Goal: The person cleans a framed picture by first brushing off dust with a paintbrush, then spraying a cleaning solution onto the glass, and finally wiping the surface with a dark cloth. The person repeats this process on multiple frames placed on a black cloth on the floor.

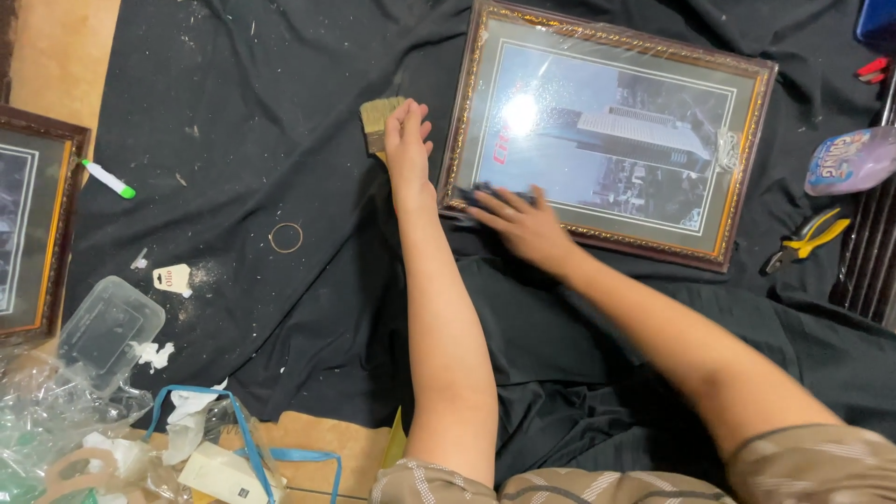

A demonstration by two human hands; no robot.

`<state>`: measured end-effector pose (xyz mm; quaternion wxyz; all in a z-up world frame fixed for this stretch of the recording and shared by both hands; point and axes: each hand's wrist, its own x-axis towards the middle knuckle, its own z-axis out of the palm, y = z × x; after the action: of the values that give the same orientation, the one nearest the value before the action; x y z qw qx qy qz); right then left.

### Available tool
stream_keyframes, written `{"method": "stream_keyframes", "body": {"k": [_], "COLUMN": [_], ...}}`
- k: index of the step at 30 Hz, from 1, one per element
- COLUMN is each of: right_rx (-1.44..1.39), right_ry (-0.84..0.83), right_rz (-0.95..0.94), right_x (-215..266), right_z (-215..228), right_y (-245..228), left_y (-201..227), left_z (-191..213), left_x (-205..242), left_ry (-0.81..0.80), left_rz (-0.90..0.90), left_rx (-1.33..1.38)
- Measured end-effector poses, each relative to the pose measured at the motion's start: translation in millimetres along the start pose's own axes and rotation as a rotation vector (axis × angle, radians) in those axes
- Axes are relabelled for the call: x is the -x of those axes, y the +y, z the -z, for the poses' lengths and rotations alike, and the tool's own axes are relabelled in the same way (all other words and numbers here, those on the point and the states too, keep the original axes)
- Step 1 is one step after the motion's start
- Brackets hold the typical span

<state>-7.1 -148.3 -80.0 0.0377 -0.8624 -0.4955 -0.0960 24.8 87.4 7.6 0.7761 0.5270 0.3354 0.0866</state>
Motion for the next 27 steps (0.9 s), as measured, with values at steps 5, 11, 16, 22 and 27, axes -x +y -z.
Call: {"method": "stream_keyframes", "body": {"k": [5, 11, 16, 22, 27], "right_rx": [-0.011, -0.243, -0.286, -0.126, 0.03], "right_ry": [-0.069, 0.129, 0.223, 0.152, 0.14], "right_rz": [0.09, 0.097, 0.097, 0.086, -0.086], "right_x": [84, 37, -53, -54, 32], "right_z": [25, 11, -36, -42, 12], "right_y": [52, 19, -28, -34, -3], "left_y": [-10, -24, -56, -85, -83], "left_z": [-6, -22, -19, -11, -12], "left_x": [-7, -14, -39, -65, -64], "left_ry": [0.022, 0.048, 0.067, 0.083, 0.093], "left_rz": [0.026, 0.045, 0.065, 0.082, 0.099], "left_rx": [0.045, 0.043, -0.012, -0.03, -0.099]}}
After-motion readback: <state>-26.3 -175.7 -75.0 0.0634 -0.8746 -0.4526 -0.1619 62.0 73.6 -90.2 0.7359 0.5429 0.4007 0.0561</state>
